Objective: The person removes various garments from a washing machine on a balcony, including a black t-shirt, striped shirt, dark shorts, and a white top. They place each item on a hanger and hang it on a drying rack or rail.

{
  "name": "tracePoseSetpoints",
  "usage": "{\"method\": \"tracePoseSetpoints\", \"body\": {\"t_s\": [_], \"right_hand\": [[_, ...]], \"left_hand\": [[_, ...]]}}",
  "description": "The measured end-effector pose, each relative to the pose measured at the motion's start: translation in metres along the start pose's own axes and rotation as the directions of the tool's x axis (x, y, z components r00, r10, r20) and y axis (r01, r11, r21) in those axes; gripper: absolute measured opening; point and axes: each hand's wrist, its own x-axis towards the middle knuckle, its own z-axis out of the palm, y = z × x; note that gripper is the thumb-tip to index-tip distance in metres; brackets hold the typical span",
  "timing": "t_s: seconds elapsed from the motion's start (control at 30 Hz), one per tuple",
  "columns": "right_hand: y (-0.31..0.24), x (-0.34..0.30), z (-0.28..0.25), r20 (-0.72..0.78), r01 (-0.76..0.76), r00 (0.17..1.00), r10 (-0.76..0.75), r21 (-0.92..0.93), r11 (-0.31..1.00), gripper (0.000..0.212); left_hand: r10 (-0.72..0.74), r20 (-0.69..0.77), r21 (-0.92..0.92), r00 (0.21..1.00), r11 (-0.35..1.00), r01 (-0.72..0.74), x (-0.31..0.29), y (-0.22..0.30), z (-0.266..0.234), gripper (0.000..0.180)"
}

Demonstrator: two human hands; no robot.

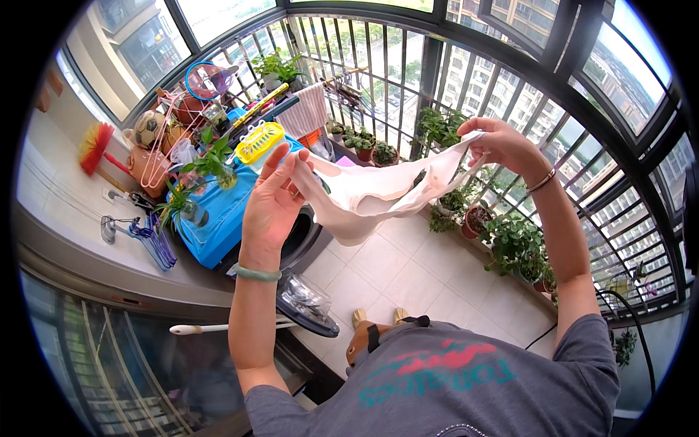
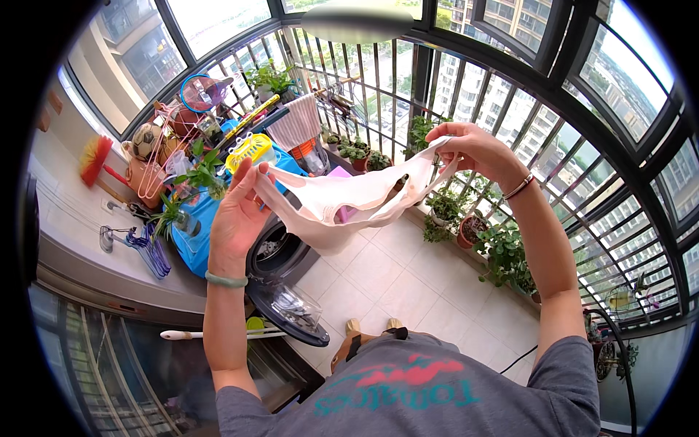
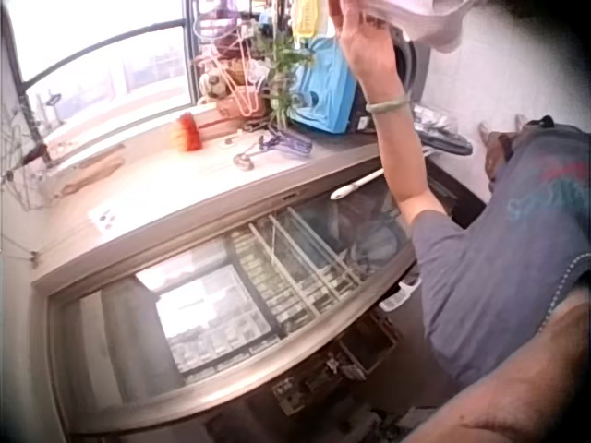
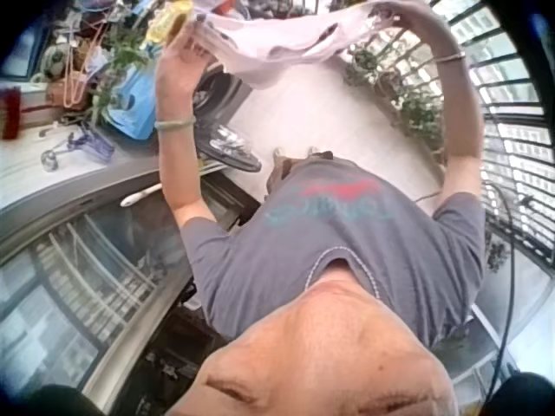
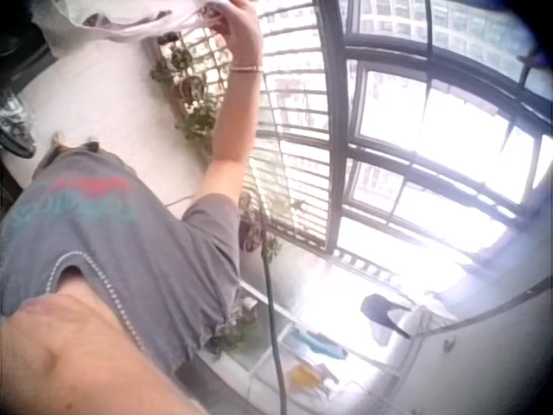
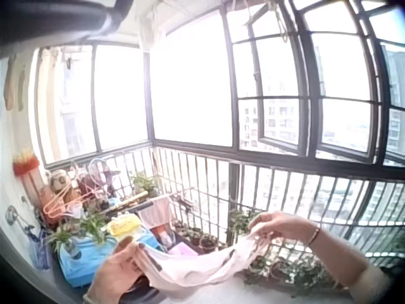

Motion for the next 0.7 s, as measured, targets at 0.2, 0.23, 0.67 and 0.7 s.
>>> {"method": "tracePoseSetpoints", "body": {"t_s": [0.2,0.23,0.67,0.7], "right_hand": [[-0.048,-0.049,0.003,-0.049,0.179,0.984,-0.172,0.245,0.953,0.051],[-0.049,-0.053,0.002,-0.062,0.206,0.979,-0.196,0.266,0.942,0.05],[-0.143,-0.119,0.085,-0.275,0.545,0.838,-0.471,0.378,0.749,0.045],[-0.151,-0.125,0.087,-0.298,0.578,0.814,-0.498,0.341,0.741,0.046]], "left_hand": [[-0.022,0.164,-0.13,0.986,0.99,0.044,0.015,-0.005,0.049,0.025],[-0.016,0.216,-0.132,0.976,0.99,0.046,0.019,-0.006,0.056,0.024],[-0.128,0.647,0.188,0.752,0.982,0.005,0.019,0.021,0.209,0.035],[-0.092,0.678,0.188,0.73,0.981,-0.051,0.016,0.028,0.218,0.033]]}}
